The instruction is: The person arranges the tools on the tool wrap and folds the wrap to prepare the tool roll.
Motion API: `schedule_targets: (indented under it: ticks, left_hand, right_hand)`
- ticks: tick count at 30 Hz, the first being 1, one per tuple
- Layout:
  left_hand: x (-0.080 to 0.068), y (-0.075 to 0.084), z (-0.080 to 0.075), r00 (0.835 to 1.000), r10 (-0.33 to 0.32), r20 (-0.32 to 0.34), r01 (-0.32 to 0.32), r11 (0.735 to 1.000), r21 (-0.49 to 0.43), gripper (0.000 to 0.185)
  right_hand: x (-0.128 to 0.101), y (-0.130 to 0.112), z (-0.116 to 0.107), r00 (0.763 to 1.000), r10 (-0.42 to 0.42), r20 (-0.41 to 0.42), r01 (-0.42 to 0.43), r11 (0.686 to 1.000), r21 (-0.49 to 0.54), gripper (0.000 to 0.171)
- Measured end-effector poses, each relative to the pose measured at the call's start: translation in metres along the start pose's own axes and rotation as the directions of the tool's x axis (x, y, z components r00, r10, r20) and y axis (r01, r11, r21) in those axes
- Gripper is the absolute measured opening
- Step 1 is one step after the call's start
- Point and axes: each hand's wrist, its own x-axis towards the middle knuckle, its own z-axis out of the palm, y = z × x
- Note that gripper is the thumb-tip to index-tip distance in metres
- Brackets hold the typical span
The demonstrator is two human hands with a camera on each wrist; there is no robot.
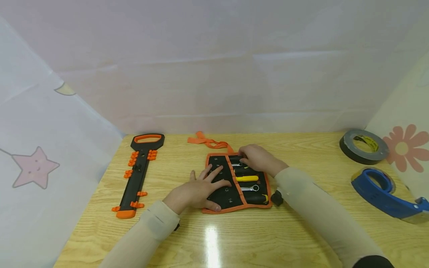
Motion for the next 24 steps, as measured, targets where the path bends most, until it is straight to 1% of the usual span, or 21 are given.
schedule_targets:
  ticks: [5, 17, 20, 24]
  left_hand:
    - [0.0, 0.0, 0.0, 1.0, -0.001, 0.001, 0.001, 1.0, -0.001, 0.083]
    - [0.0, 0.002, -0.001, 1.0, -0.003, -0.004, 0.003, 1.0, 0.005, 0.083]
    - [0.001, 0.002, -0.001, 1.0, -0.004, -0.001, 0.004, 1.0, 0.003, 0.082]
    - [0.0, 0.001, -0.001, 1.0, -0.009, 0.006, 0.009, 1.0, -0.002, 0.082]
  right_hand:
    - [0.003, -0.005, 0.0, 1.0, 0.002, 0.019, -0.003, 1.0, 0.006, 0.023]
    - [0.002, -0.003, 0.0, 0.999, 0.034, 0.005, -0.034, 0.999, 0.006, 0.023]
    - [0.0, -0.001, -0.001, 0.999, 0.034, -0.012, -0.034, 0.999, 0.021, 0.024]
    - [-0.009, 0.002, -0.004, 0.998, 0.021, -0.054, -0.018, 0.999, 0.049, 0.024]
